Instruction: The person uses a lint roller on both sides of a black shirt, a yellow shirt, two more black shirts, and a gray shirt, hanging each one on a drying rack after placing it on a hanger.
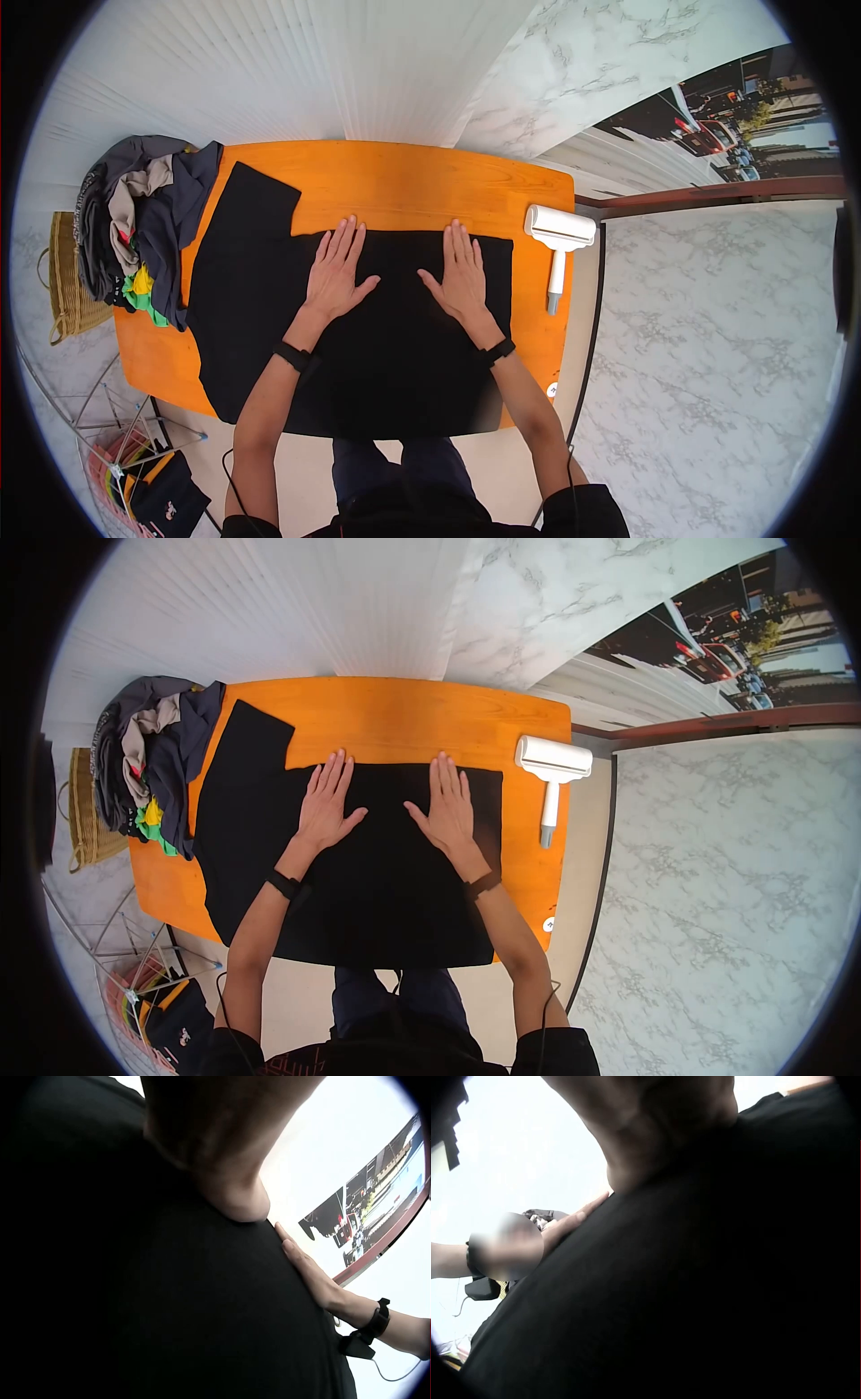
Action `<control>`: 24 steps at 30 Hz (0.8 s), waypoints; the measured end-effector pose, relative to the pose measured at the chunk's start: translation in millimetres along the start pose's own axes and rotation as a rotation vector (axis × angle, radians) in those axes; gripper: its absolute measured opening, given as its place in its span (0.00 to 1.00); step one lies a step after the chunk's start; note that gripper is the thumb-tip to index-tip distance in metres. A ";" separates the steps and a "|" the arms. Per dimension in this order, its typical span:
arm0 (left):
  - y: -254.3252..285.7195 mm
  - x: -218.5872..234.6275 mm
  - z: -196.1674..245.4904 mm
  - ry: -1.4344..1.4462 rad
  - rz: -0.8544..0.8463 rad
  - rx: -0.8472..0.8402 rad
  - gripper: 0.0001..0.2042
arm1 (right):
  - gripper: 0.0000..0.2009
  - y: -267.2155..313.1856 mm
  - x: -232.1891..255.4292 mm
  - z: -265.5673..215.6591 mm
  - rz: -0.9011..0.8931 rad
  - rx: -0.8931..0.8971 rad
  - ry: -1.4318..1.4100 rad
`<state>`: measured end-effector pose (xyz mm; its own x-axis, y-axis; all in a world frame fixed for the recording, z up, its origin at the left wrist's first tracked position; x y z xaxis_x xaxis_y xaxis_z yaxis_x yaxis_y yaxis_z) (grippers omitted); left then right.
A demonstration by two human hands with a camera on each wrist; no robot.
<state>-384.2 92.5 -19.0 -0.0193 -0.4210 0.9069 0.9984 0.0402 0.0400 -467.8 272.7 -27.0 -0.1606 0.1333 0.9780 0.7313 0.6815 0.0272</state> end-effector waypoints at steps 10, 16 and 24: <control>-12.8 6.6 28.9 -0.043 -0.054 -0.203 0.44 | 0.45 15.5 4.4 -40.3 0.048 0.090 -0.145; -13.7 -1.9 21.3 -0.024 -0.083 -0.152 0.44 | 0.45 34.5 7.7 26.1 0.047 -0.084 0.009; -15.1 -1.9 19.8 -0.090 -0.121 -0.102 0.50 | 0.46 55.9 17.7 60.3 0.132 -0.223 0.044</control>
Point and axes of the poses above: each hand's wrist, its own y-axis away from the middle knuckle, its own x-axis out of the back of the hand, z = x × y, the point moved 9 cm from there along -y, towards the middle knuckle, and after that the axes turned 5 degrees about y, right-handed, at the moved point
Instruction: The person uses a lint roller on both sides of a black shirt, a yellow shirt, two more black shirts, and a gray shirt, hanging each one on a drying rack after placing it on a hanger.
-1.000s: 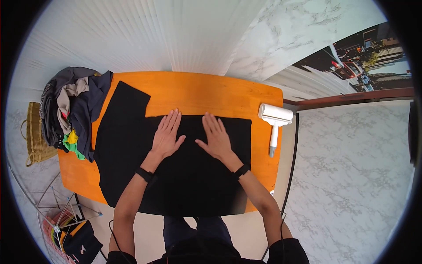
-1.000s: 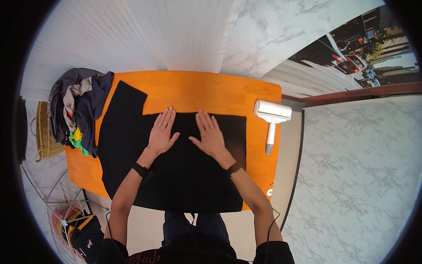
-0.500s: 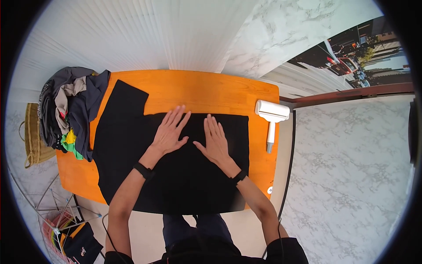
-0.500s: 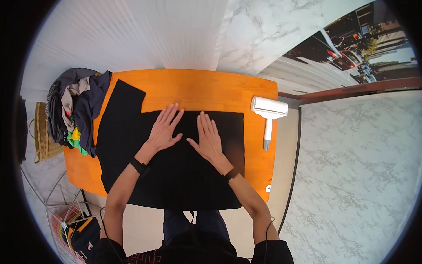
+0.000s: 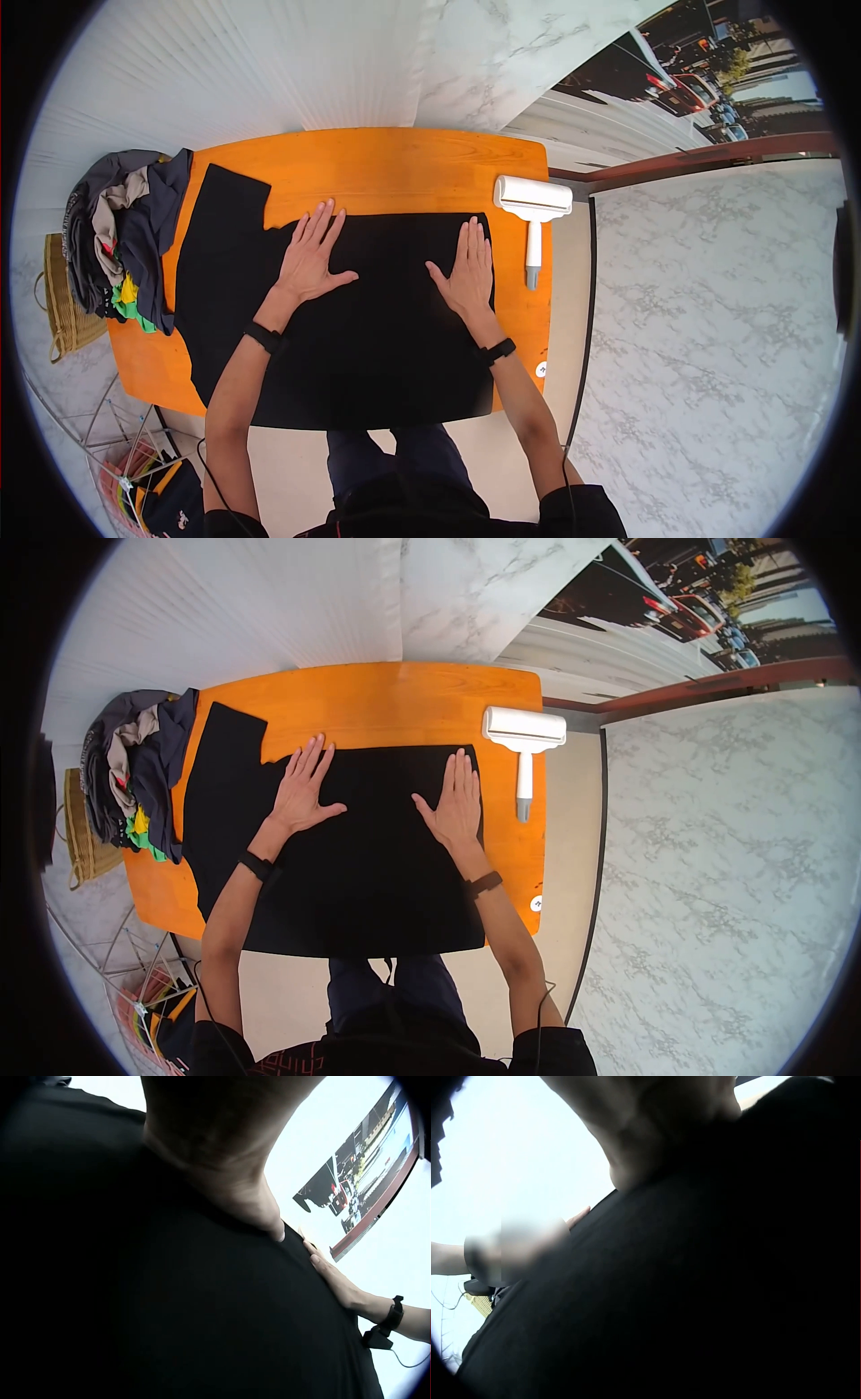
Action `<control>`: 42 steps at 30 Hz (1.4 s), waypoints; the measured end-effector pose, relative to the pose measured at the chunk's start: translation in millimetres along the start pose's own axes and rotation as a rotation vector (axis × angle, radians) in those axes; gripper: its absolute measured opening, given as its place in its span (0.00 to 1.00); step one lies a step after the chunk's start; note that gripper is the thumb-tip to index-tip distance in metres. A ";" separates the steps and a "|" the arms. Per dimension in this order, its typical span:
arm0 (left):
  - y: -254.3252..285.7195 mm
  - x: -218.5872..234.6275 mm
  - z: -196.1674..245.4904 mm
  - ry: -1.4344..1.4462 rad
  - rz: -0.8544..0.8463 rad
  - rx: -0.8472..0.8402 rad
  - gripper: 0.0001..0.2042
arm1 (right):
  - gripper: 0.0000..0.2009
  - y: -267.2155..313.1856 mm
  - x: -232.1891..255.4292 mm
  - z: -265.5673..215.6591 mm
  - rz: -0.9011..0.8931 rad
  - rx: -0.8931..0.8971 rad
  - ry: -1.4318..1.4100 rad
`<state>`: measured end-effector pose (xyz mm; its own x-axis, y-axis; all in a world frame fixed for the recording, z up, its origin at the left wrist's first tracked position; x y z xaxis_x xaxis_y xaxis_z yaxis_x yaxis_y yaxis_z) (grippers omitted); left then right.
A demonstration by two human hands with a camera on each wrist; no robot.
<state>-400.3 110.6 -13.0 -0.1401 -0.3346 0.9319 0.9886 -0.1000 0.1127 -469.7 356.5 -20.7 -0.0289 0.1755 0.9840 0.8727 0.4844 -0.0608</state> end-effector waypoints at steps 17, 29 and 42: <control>23.8 4.2 -41.0 -0.076 0.153 0.103 0.43 | 0.46 -8.2 -4.4 4.3 -0.029 0.096 -0.019; 141.6 17.5 -66.4 -0.080 0.266 0.358 0.43 | 0.34 2.5 70.5 120.5 0.274 -0.300 0.034; 231.9 14.5 -91.0 0.043 0.395 0.613 0.42 | 0.21 3.8 60.2 155.6 0.154 -0.297 -0.163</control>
Point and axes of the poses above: each hand's wrist, its own y-axis away from the middle knuckle, its own x-axis out of the back of the hand, z = x × y, the point moved 9 cm from there along -y, towards the middle knuckle, and after that the axes turned 5 degrees about y, right-handed, at the moved point
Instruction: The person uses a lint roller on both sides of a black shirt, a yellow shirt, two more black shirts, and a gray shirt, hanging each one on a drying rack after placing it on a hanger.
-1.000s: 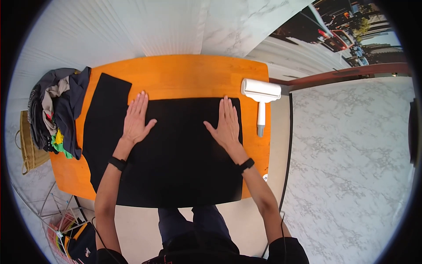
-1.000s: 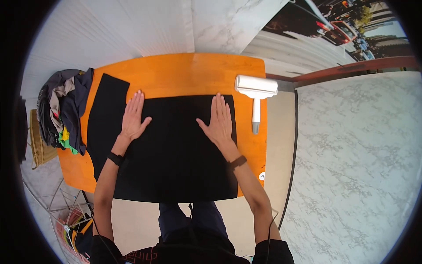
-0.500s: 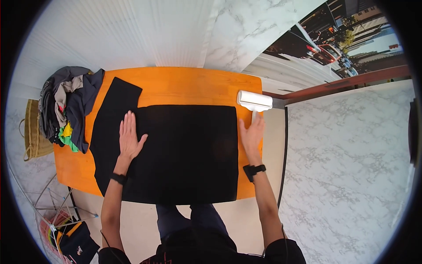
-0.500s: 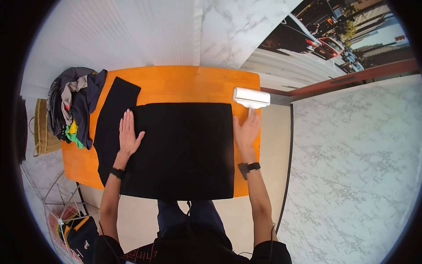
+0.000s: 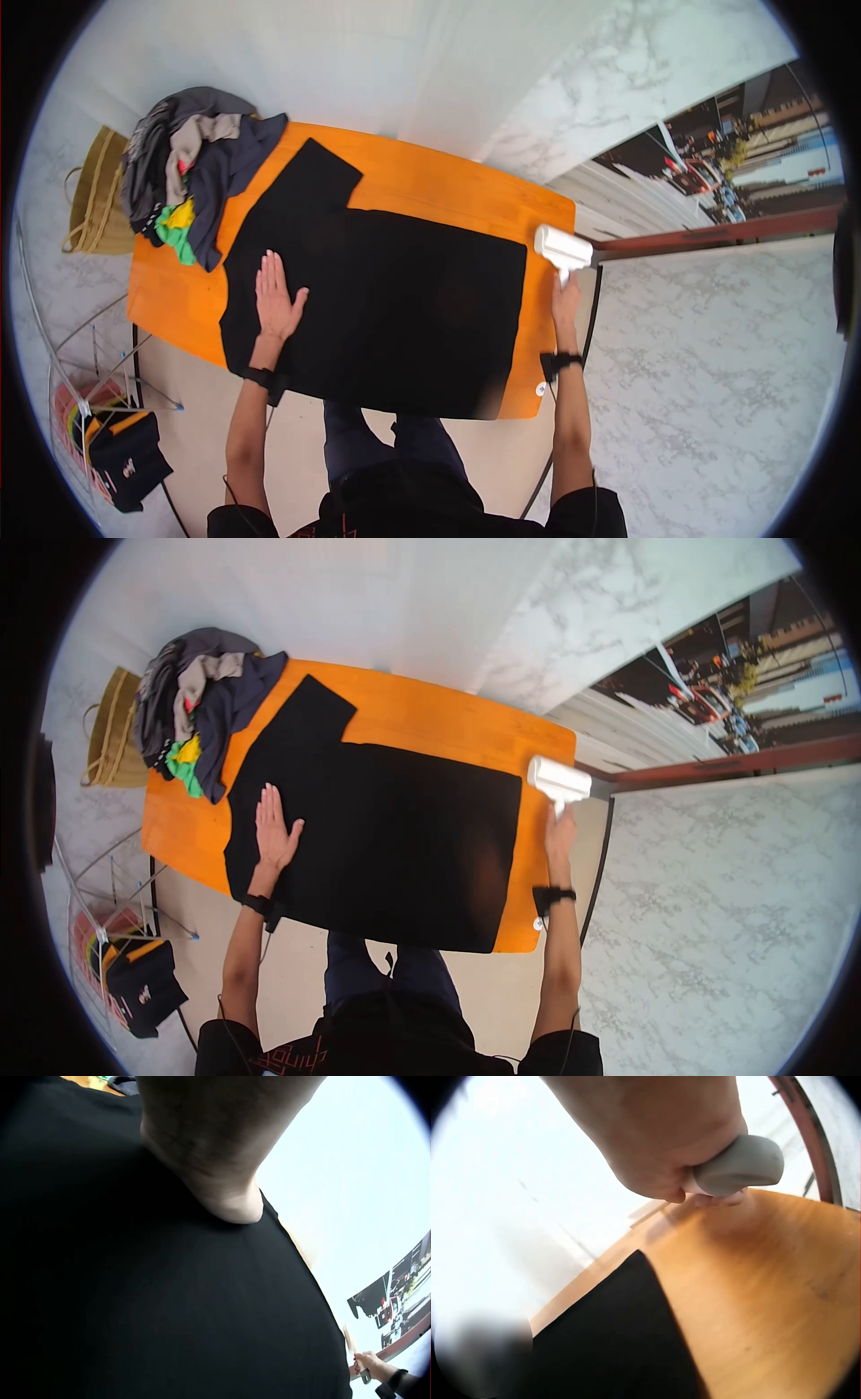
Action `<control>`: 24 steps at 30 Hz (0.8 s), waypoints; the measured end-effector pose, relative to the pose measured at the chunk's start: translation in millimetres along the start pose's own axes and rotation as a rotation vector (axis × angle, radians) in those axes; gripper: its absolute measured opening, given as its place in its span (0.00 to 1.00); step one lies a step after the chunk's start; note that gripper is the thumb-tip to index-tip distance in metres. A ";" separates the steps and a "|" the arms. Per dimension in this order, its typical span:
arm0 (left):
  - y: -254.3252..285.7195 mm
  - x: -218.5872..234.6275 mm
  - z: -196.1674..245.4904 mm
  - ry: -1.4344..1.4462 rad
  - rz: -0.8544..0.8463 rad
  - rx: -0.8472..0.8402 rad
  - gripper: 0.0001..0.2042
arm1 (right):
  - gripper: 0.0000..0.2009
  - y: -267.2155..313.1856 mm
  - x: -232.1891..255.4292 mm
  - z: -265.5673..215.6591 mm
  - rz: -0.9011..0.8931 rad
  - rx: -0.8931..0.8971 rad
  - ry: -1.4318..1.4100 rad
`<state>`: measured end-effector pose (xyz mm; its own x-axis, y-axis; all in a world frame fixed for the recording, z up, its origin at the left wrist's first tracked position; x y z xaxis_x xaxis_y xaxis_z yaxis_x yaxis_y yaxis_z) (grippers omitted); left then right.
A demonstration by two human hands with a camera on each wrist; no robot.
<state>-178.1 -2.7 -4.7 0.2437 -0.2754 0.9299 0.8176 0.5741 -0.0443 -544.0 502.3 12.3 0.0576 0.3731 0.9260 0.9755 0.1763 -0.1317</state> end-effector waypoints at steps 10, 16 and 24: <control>154.3 26.6 -0.5 0.185 0.032 0.205 0.39 | 0.16 171.5 -30.2 -268.2 -0.695 0.532 -0.075; 201.0 19.7 -18.5 0.206 0.069 0.358 0.35 | 0.13 200.7 -108.9 -407.8 -0.845 0.879 -0.024; 205.6 22.1 -27.9 0.221 0.061 0.363 0.33 | 0.12 240.7 -178.3 -551.0 -0.789 1.011 -0.098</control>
Point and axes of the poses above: each hand's wrist, its own y-axis away from the middle knuckle, its own x-axis out of the back of the hand, z = x × y, the point moved 9 cm from there along -y, towards the middle knuckle, and after that the axes turned 5 degrees about y, right-handed, at the moved point
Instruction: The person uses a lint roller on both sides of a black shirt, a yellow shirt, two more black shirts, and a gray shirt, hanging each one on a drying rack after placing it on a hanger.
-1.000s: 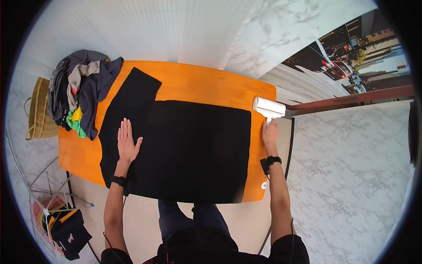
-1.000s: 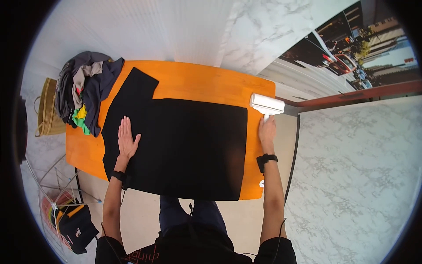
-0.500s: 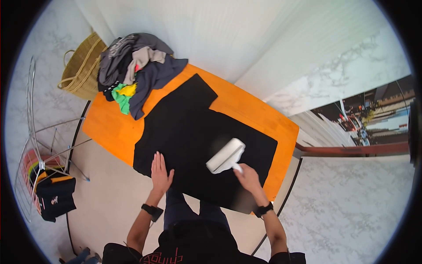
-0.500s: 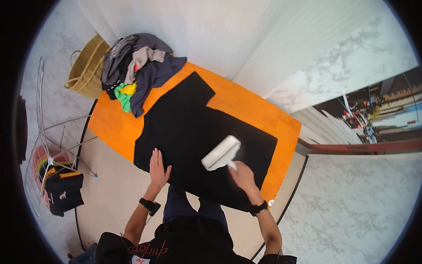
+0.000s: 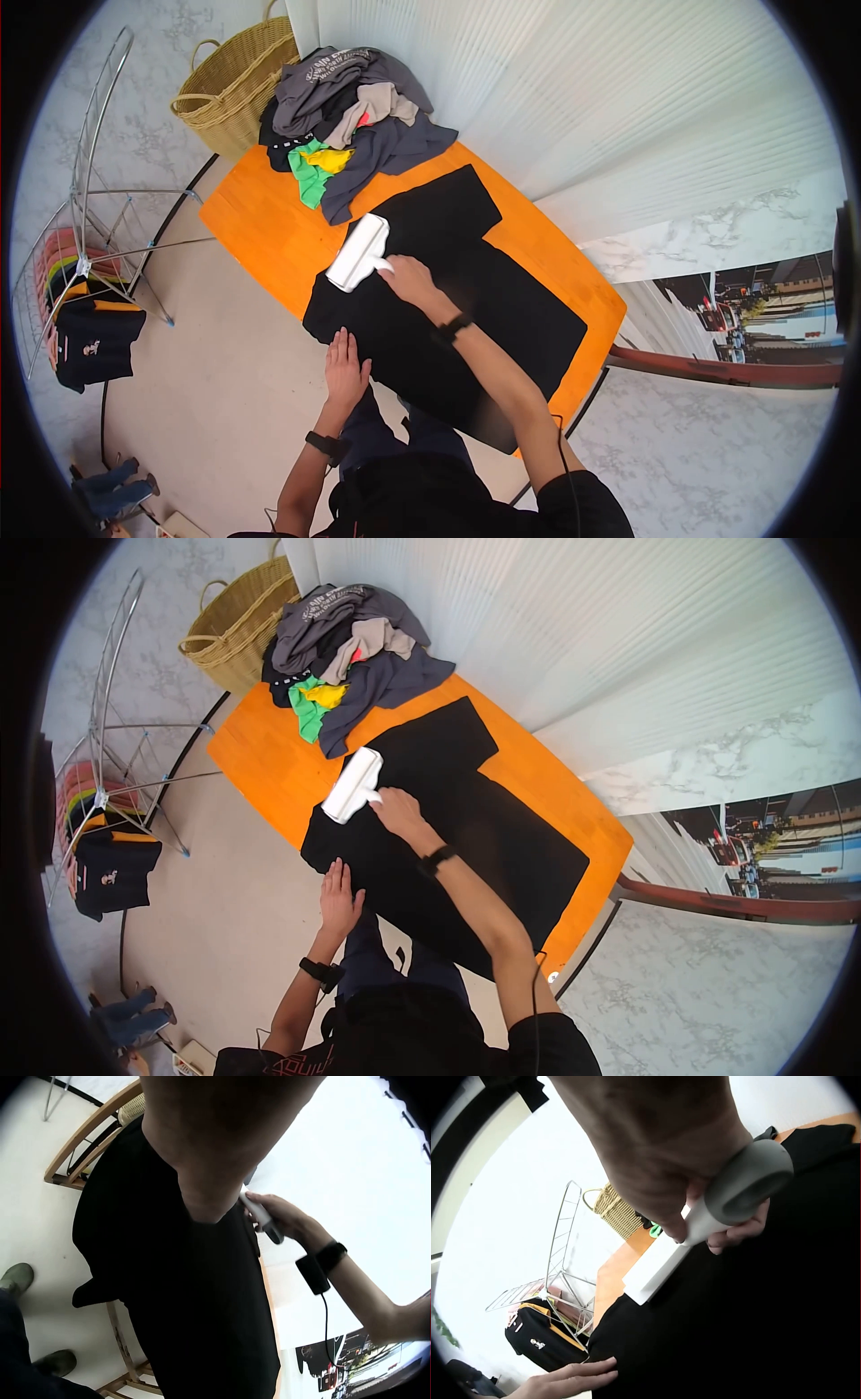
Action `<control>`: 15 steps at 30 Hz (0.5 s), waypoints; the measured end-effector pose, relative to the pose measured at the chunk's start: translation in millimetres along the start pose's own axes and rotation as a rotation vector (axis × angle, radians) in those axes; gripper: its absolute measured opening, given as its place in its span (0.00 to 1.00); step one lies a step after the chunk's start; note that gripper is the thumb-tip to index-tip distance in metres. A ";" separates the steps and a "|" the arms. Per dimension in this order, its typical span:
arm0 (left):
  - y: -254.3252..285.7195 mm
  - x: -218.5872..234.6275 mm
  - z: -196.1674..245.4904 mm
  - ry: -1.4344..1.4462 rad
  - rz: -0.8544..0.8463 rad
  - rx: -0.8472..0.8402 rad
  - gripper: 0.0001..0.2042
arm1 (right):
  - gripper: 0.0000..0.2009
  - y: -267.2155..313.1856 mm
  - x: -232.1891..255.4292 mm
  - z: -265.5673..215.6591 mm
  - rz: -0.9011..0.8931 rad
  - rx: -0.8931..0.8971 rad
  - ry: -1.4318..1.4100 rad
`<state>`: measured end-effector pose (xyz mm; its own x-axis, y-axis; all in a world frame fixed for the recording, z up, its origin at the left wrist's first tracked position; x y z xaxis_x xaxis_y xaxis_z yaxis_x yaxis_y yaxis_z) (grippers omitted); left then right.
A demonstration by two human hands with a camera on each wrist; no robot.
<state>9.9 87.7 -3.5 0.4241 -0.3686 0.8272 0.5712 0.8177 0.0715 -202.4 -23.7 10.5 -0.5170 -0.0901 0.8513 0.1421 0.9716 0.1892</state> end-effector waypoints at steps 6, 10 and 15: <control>-24.1 21.6 -9.2 -0.006 0.050 0.013 0.35 | 0.13 -10.3 6.4 -14.4 0.037 -0.066 -0.085; -56.4 36.1 -14.6 -0.029 0.077 -0.044 0.41 | 0.13 69.1 23.6 31.3 0.106 0.004 -0.072; -82.7 19.4 -22.0 -0.198 -0.060 -0.079 0.45 | 0.14 190.0 40.9 121.2 0.037 -0.182 -0.089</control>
<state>-13.7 3.1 -5.6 0.2461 -0.3151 0.9166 0.6478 0.7569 0.0862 -298.9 183.7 22.0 -0.5800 -0.0275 0.8142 0.3087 0.9175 0.2508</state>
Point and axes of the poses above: each hand's wrist, its own y-axis away from the middle knuckle, its own x-axis out of the back of the hand, z = x × y, the point moved 9 cm from there along -y, towards the middle knuckle, and after that the axes turned 5 degrees about y, right-handed, at the moved point
